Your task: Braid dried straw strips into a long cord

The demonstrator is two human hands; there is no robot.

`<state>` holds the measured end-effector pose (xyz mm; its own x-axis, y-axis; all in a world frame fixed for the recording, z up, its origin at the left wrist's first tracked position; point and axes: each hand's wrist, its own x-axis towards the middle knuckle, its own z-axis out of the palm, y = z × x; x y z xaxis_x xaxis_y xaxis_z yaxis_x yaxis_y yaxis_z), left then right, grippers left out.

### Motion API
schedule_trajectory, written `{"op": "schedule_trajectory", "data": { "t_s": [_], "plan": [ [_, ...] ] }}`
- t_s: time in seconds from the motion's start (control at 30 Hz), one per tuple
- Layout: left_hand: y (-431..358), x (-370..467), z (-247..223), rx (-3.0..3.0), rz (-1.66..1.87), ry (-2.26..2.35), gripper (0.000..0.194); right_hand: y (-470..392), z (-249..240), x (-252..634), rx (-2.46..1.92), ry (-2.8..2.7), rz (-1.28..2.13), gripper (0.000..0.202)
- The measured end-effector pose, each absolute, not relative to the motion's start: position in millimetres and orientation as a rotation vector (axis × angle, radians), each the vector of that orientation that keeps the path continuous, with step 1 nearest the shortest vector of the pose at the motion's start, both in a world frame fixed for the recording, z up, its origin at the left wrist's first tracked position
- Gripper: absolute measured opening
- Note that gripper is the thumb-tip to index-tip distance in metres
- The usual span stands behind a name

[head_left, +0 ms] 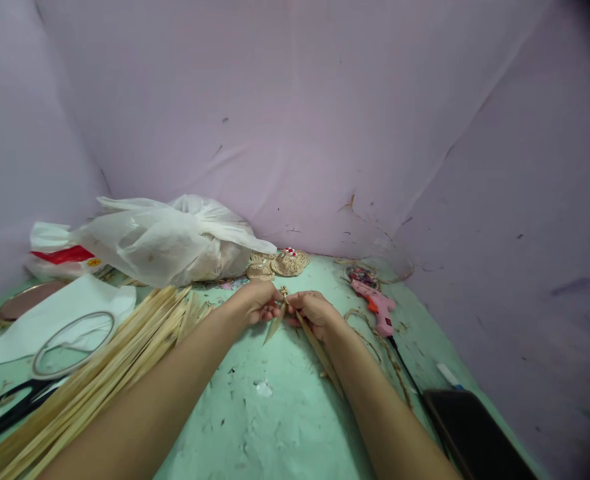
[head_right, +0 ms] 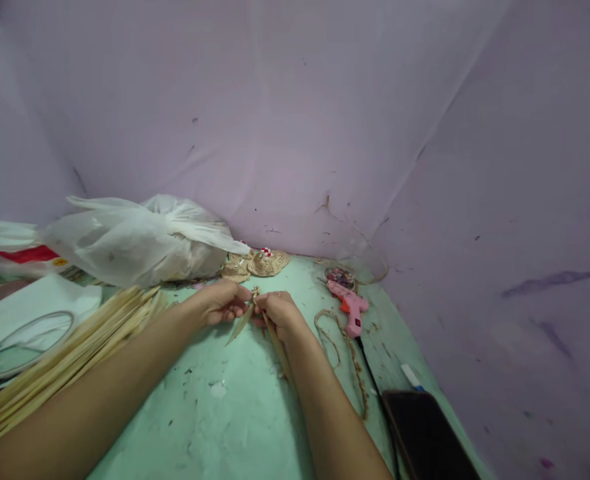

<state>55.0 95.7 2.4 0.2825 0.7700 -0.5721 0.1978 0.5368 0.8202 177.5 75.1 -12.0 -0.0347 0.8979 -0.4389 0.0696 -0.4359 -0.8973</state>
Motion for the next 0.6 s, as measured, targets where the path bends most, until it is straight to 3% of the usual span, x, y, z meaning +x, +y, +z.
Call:
{"op": "schedule_trajectory", "data": {
  "t_s": [0.33, 0.6],
  "plan": [
    [98, 61, -6, 0.797, 0.314, 1.18, 0.024, 76, -19, 175, -1.593, -1.212, 1.493, 0.012],
    [101, 58, -11, 1.074, 0.358, 1.302, 0.016, 77, -16, 188, -1.532, -1.292, 1.567, 0.011]
  ]
}}
